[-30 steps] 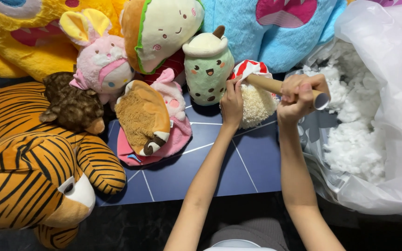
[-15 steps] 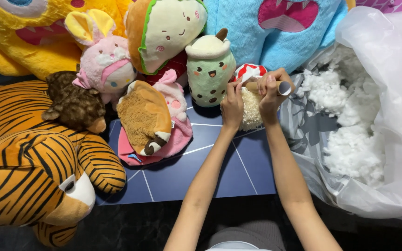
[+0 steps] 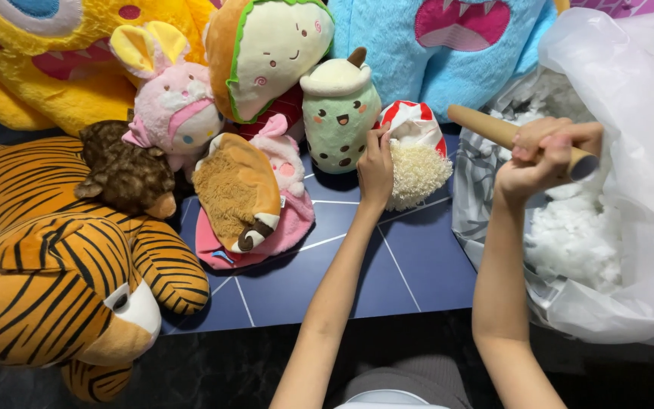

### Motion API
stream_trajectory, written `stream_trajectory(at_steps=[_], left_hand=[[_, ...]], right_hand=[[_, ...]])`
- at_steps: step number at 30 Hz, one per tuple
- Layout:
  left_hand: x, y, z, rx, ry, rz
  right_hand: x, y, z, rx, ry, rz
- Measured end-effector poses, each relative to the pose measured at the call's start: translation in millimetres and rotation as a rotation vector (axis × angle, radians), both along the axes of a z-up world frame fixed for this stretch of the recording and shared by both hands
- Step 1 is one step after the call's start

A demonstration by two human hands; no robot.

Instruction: Stuffing a small plushie with fiberfill using hands and a cardboard tube to pack the material.

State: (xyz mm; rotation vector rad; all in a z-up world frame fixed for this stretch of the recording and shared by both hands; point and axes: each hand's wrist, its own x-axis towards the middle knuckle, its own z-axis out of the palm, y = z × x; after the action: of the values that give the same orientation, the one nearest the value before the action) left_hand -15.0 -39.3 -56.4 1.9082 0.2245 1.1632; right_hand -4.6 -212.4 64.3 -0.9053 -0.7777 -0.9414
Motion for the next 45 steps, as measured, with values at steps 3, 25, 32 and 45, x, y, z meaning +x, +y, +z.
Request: stream_trajectory(at_steps=[3,25,32,45], left_hand=[[-2,1,2,-0.005,-0.005,-0.023],[9,4,-16,-0.027,-0.003,-0.012],[5,4,-7,-0.042,-0.018,-0.013],[3,20,13,0.043,0.184,-0.118]], right_hand=[[34,2,-48,-0.054,0.090,-0.042],[-41,-32,-132,-1.517,0.512,-0.410],[-36,-37,-125,-1.463,0.594,-0.363],[96,-60,-169,-0.992,0.747,-0.751]])
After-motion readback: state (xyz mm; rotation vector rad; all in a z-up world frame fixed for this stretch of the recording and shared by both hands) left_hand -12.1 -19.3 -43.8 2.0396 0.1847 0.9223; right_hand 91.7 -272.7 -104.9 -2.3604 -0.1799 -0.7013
